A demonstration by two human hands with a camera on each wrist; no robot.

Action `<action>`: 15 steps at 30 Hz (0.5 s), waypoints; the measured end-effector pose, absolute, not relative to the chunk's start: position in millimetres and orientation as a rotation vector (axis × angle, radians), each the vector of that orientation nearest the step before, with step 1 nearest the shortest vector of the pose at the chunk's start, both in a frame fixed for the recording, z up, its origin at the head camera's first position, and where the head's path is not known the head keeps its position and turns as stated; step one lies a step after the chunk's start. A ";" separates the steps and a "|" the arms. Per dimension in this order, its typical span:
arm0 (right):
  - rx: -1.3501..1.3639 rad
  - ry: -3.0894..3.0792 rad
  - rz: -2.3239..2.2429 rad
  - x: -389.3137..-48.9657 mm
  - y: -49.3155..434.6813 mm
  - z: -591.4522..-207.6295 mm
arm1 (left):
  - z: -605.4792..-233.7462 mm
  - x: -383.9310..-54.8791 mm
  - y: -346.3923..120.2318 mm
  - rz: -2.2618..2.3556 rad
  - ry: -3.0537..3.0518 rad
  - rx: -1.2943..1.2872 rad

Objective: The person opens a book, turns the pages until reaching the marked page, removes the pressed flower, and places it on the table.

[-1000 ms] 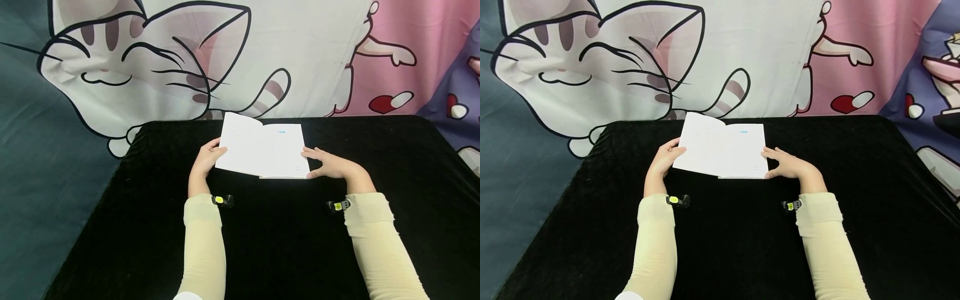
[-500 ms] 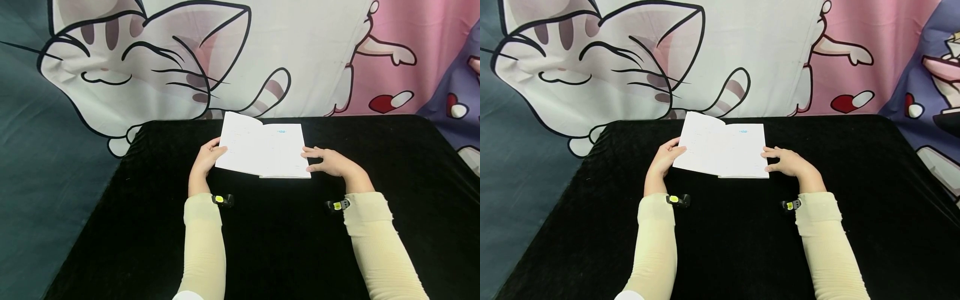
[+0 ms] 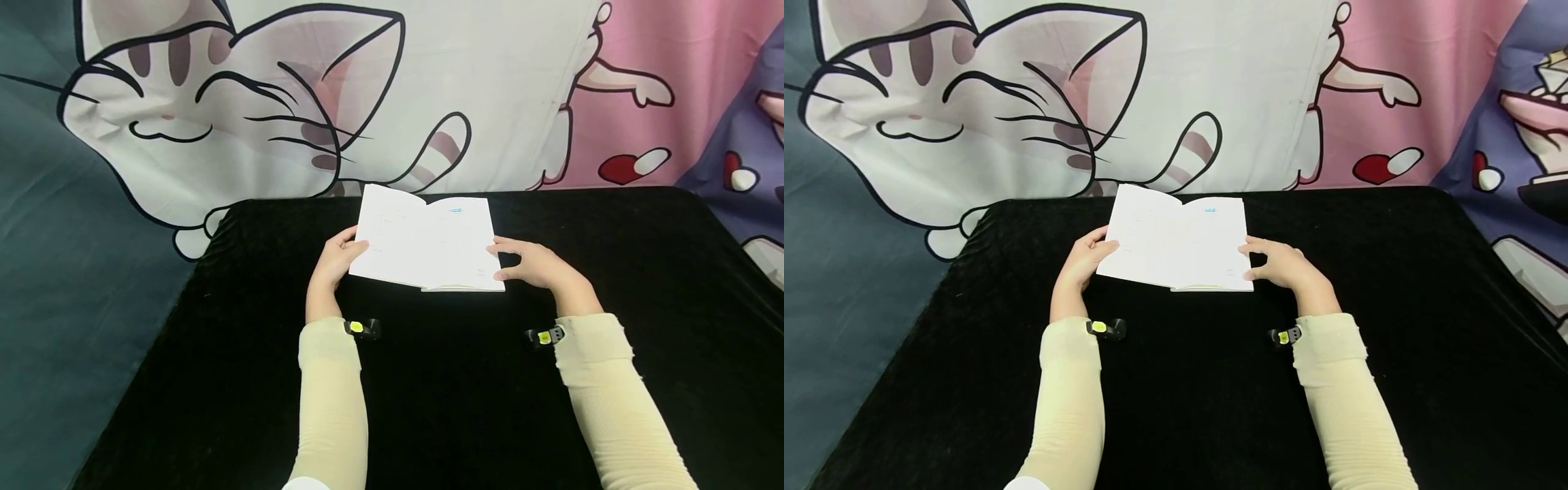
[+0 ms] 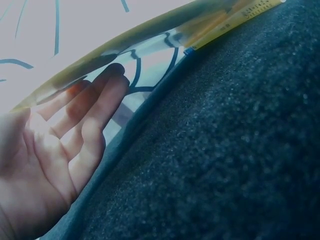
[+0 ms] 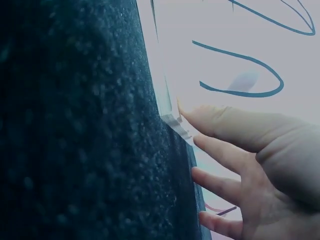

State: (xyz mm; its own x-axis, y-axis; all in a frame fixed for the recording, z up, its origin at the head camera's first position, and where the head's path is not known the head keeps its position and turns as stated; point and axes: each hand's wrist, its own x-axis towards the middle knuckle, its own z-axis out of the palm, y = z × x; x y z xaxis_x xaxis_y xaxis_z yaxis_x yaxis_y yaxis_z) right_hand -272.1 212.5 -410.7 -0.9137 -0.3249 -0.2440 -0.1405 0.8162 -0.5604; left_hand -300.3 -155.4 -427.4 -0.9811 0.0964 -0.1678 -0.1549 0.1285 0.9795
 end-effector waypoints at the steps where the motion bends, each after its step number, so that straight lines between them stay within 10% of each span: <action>1: -0.353 2.675 -0.775 -272.3 211.9 -411.0 | -427.6 -300.3 -155.6 1.957 2.208 -0.057; 15: -0.421 2.679 -0.657 -273.0 207.3 -413.8 | -427.5 -300.4 -155.9 1.957 2.209 -0.059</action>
